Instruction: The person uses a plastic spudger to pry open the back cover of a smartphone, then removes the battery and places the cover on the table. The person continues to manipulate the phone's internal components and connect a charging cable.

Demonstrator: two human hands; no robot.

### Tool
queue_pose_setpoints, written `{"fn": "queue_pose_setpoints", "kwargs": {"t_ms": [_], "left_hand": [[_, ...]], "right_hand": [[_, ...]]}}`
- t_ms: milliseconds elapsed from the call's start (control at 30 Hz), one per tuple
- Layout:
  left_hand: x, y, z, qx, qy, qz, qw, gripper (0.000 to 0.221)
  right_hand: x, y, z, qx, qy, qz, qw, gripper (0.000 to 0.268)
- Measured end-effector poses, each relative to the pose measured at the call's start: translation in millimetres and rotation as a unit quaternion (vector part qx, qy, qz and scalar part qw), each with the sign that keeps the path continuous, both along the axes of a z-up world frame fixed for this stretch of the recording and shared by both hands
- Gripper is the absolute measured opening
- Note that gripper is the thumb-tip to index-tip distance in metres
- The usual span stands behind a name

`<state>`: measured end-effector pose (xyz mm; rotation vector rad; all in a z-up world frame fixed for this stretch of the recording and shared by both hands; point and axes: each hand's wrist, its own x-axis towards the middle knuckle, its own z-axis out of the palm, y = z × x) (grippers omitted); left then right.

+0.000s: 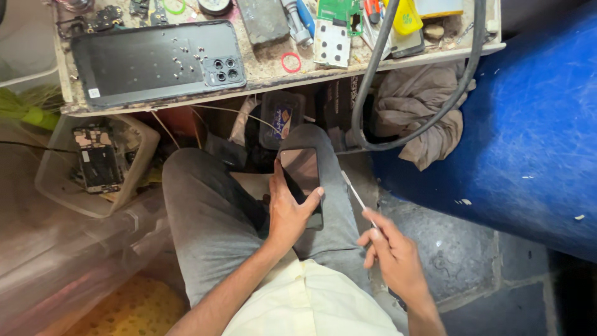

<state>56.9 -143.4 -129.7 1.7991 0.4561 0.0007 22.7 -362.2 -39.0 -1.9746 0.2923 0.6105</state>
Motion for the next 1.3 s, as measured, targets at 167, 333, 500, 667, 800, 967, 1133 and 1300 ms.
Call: {"fn": "queue_pose_setpoints", "kwargs": {"t_ms": [167,333,500,667,800,967,1133,1300], "left_hand": [[0.2,1.0,-3.1,0.017,-0.019,-0.002,1.000,0.110],[1.4,0.8,-3.9,0.020,-0.018,-0.006,1.000,0.110],[0.5,1.5,-3.0,0.019,-0.032,-0.009,0.999,0.109],[1.3,-0.5,-2.1,0.014,-0.013,-0.007,1.000,0.109],[2.7,1.5,-1.8,0.026,-0.021,-0.004,0.999,0.108],[-1.1,1.4,-2.3,0.028,-0.031,-0.022,0.999,0.110],[-6.9,8.4,-9.9,0.065,-0.044,-0.077,0.994,0.113],[-12.3,16.4,-16.4,0.103,-0.051,-0.126,0.985,0.115]], "right_hand": [[5.5,-34.1,33.7,0.238,0.101,0.035,0.966,0.055],[21.7,-23.9,40.1,0.247,0.135,0.032,0.959,0.059],[28.8,-13.3,26.6,0.215,0.130,0.019,0.968,0.050],[50.5,6.8,-31.2,0.033,-0.046,0.034,0.998,0.030],[56.4,32.1,-67.1,0.069,-0.180,0.032,0.981,0.020],[58.9,47.8,-70.8,0.128,-0.180,-0.091,0.971,0.024],[75.4,62.3,-74.8,0.202,-0.183,-0.133,0.953,0.022],[81.3,61.9,-84.6,0.258,-0.181,-0.135,0.939,0.021]]}}
